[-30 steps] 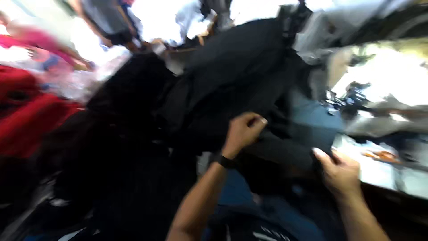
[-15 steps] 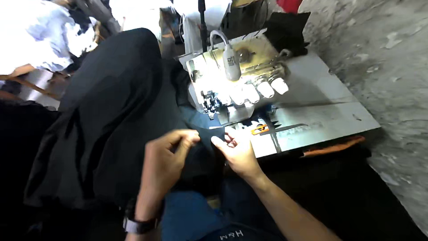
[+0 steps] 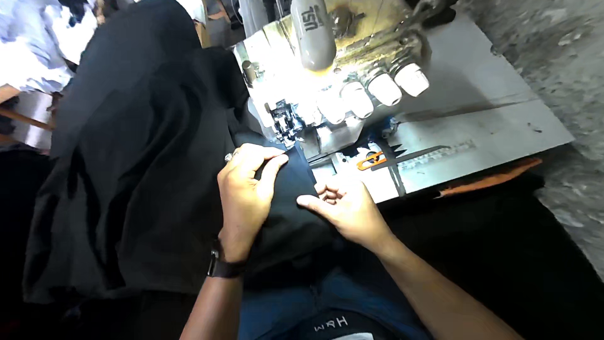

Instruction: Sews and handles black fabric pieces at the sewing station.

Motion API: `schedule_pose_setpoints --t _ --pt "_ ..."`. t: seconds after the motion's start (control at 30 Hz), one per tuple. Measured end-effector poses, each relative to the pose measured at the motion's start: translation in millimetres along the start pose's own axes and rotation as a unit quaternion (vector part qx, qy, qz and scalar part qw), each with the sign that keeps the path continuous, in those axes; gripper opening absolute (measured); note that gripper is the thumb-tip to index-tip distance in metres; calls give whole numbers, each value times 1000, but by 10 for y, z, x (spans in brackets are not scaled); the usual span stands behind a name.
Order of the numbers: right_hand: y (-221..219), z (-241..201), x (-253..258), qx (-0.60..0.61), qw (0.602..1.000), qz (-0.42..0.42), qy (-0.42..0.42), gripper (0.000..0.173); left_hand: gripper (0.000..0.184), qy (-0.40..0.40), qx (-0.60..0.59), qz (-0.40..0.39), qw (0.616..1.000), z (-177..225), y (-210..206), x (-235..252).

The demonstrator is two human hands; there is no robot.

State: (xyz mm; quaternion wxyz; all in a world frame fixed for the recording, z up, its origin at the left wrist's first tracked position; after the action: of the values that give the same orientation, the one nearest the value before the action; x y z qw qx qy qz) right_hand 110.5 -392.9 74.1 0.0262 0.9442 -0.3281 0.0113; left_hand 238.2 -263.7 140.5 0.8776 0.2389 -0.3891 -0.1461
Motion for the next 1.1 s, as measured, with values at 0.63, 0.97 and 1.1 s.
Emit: schedule_pose_setpoints --t 0.63,0.97,1.1 --pt "3 88 -43 -60 997 -19 42 24 7 91 38 -2 995 -140 -128 -96" --pt "-18 -67 33 -123 983 -130 48 54 13 115 81 -24 990 -154 -135 -40" --pt "7 -13 85 -91 984 -156 -3 76 16 120 127 27 984 -107 -256 -159"
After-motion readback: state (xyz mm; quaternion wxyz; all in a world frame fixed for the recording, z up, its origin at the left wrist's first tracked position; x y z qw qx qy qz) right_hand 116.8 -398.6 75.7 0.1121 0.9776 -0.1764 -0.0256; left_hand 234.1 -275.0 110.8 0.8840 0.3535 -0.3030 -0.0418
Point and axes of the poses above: each hand's wrist, its own x-axis towards the middle knuckle, its own y-axis out of the back of the hand, z = x × y, the point moved 5 cm from there along x, towards the middle knuckle, and after that the axes turned 11 degrees about z, right-handed, at the moved point
